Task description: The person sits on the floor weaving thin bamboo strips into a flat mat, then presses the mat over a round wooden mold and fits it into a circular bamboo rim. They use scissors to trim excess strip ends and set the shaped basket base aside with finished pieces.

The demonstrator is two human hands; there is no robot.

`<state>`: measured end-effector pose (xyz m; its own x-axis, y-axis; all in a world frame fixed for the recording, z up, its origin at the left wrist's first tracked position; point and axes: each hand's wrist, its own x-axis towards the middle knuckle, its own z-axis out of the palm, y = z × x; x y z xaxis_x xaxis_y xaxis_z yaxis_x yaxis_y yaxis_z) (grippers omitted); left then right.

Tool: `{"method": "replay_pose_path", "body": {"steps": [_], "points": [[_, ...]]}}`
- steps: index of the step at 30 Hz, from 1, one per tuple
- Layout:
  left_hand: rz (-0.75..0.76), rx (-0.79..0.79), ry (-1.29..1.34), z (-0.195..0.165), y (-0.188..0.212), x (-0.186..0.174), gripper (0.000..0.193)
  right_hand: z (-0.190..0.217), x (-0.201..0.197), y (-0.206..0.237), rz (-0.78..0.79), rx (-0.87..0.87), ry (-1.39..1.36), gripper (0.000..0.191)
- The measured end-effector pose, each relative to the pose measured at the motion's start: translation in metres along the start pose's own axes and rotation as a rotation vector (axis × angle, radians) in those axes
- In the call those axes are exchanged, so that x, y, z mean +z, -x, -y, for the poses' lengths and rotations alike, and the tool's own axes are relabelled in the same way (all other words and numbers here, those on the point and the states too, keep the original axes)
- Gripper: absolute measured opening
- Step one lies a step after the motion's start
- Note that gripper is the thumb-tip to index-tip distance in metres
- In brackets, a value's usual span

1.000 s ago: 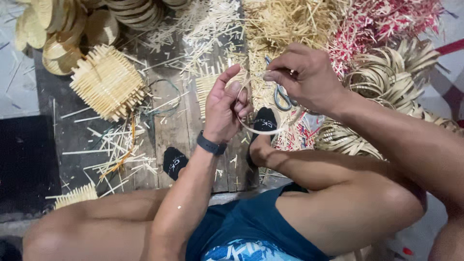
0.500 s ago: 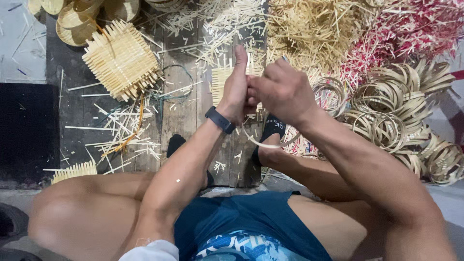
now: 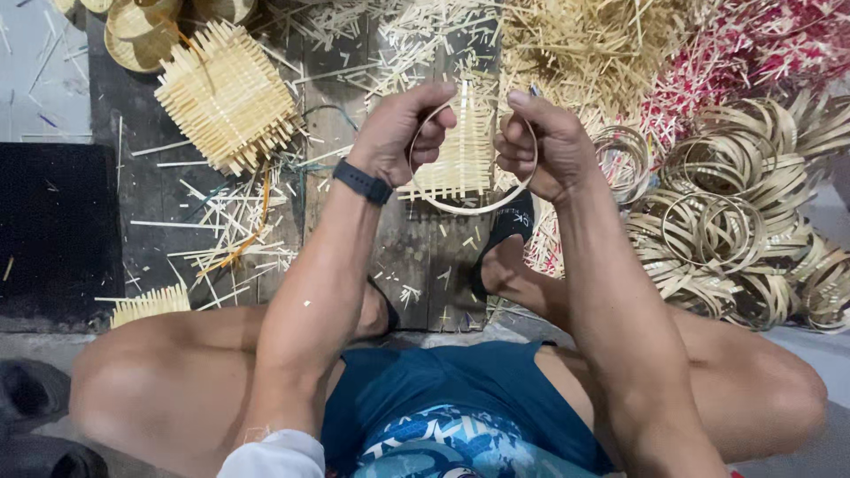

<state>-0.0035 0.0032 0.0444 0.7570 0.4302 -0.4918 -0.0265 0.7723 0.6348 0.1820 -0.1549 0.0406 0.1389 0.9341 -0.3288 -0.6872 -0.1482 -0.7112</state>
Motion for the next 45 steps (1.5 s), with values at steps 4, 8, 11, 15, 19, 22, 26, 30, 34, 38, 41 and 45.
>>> {"method": "replay_pose_path", "body": {"steps": [4, 8, 11, 15, 19, 22, 26, 30, 34, 38, 41, 45], "points": [[-0.098, 0.0, -0.048, 0.008, -0.003, 0.002, 0.033, -0.013, -0.004, -0.01, -0.083, 0.022, 0.01, 0.04], [-0.214, 0.005, 0.008, 0.021, -0.015, -0.012, 0.018, -0.022, -0.01, -0.013, -0.159, -0.068, 0.166, 0.032], [-0.276, 0.058, -0.006, 0.037, -0.03, -0.036, 0.023, -0.031, -0.028, -0.017, -0.264, -0.092, 0.474, 0.019], [-0.446, 0.238, -0.269, 0.073, -0.057, -0.076, 0.011, -0.064, -0.055, -0.037, -0.566, -0.074, 0.742, 0.016], [-0.584, 0.443, -0.823, 0.105, -0.077, -0.105, 0.025, -0.097, -0.074, -0.069, -0.631, -0.055, 0.973, 0.017], [-0.66, 0.279, -1.017, 0.111, -0.084, -0.11, 0.027, -0.109, -0.077, -0.082, -0.667, -0.16, 1.133, 0.022], [-0.736, 0.238, -1.032, 0.114, -0.086, -0.111, 0.024, -0.118, -0.08, -0.086, -0.699, -0.153, 1.184, 0.02], [-0.762, 0.219, -1.126, 0.116, -0.087, -0.111, 0.018, -0.12, -0.083, -0.087, -0.64, -0.206, 1.244, 0.019], [-0.831, 0.277, -1.116, 0.123, -0.09, -0.114, 0.024, -0.123, -0.091, -0.089, -0.69, -0.125, 1.175, 0.018], [-0.763, 0.366, -1.177, 0.129, -0.089, -0.12, 0.014, -0.129, -0.099, -0.086, -0.68, -0.152, 1.169, 0.017], [-0.718, 0.434, -1.231, 0.131, -0.088, -0.126, 0.014, -0.134, -0.101, -0.084, -0.687, -0.176, 1.195, 0.019], [-0.695, 0.354, -1.089, 0.126, -0.094, -0.132, 0.02, -0.135, -0.097, -0.084, -0.76, -0.127, 1.193, 0.017]]}}
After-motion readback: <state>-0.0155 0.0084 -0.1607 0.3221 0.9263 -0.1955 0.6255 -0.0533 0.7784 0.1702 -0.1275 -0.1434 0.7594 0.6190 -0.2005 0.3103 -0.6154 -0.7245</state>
